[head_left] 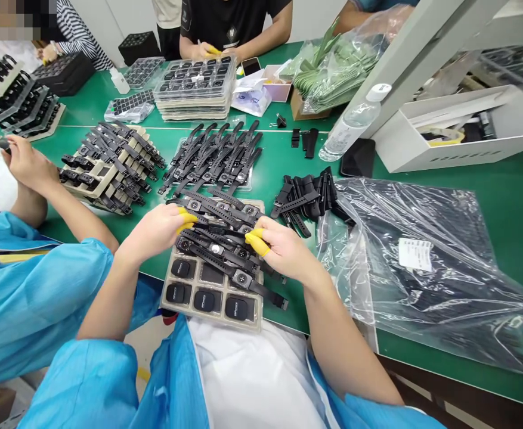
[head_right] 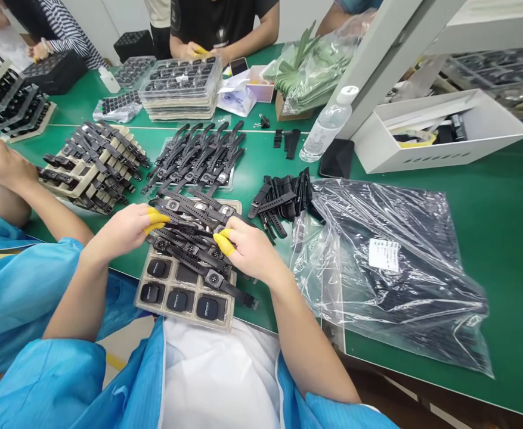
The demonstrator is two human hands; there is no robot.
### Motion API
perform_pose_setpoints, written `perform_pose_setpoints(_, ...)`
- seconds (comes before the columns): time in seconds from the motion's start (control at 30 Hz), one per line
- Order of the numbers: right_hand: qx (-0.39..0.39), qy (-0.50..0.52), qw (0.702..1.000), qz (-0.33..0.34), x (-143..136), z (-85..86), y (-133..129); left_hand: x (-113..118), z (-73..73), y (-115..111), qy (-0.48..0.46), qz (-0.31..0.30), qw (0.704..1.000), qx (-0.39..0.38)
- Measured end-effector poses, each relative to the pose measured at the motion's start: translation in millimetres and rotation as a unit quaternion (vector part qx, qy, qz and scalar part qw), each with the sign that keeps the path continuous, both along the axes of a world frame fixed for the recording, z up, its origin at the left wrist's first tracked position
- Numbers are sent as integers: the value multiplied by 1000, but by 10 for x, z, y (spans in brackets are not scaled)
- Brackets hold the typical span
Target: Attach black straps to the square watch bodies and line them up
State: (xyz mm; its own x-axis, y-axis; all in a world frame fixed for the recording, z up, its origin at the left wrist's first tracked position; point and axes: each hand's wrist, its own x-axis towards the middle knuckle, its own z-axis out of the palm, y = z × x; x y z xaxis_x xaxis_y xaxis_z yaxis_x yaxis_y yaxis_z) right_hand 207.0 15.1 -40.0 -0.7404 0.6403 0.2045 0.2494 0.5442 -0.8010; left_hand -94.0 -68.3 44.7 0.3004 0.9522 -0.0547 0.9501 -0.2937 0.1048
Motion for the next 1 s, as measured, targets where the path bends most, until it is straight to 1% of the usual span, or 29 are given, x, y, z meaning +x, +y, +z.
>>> perform_pose_setpoints(0.07,-2,-25,998,52,-3,42,-80,-67,13,-188,-35,25,998,-35)
perform_pose_setpoints(0.13,-28,-57,990,125,-3,86,-161,-75,12,-363,-81,28,993,-86)
perform_pose_setpoints(0.2,-47,-101,975,194,-7,123,-228,-47,-21,-491,-109,-3,985,-131)
perform_pose_setpoints(0.27,-42,-142,962,230,-19,149,-272,-10,-102,-558,-114,-36,982,-145)
perform_pose_setpoints(0.33,-28,-169,957,232,-32,161,-294,15,-224,-572,-100,-50,985,-135)
perform_pose_setpoints(0.47,-27,-183,957,225,-30,180,-301,22,-476,-539,-67,-48,991,-103)
perform_pose_setpoints(0.53,-40,-174,957,230,-9,199,-293,25,-549,-554,-55,-29,996,-65)
perform_pose_setpoints(0.6,-62,-143,964,217,17,210,-263,39,-563,-620,-44,11,999,-13)
perform_pose_setpoints(0.63,-78,-117,970,196,30,203,-232,49,-550,-673,-39,32,999,7)
perform_pose_setpoints(0.67,-95,-85,979,158,45,182,-184,59,-529,-739,-32,51,998,21)
perform_pose_setpoints(0.7,-108,-49,988,101,62,142,-117,65,-506,-816,-21,63,998,22)
perform_pose_setpoints(0.73,-112,-14,993,25,85,81,-29,67,-486,-898,-7,69,998,12)
perform_pose_setpoints(0.77,-103,18,992,-68,119,0,78,64,-474,-982,14,70,997,0)
perform_pose_setpoints(0.8,-79,39,982,-166,164,-99,200,55,-474,-1061,37,68,997,-13)
perform_pose_setpoints(0.83,-43,44,963,-263,220,-210,329,44,-486,-1130,59,64,996,-26)
perform_pose_setpoints(0.87,-6,32,936,-350,285,-328,458,33,-506,-1185,78,61,995,-33)
perform_pose_setpoints(0.9,18,8,909,-416,350,-445,577,24,-531,-1222,94,57,993,-38)
perform_pose_setpoints(0.93,38,-15,885,-464,408,-554,680,20,-556,-1240,108,52,992,-37)
perform_pose_setpoints(0.97,59,-37,867,-494,451,-650,761,19,-576,-1242,121,46,991,-34)
perform_pose_setpoints(1.0,79,-56,855,-510,474,-730,820,20,-588,-1228,131,37,990,-29)
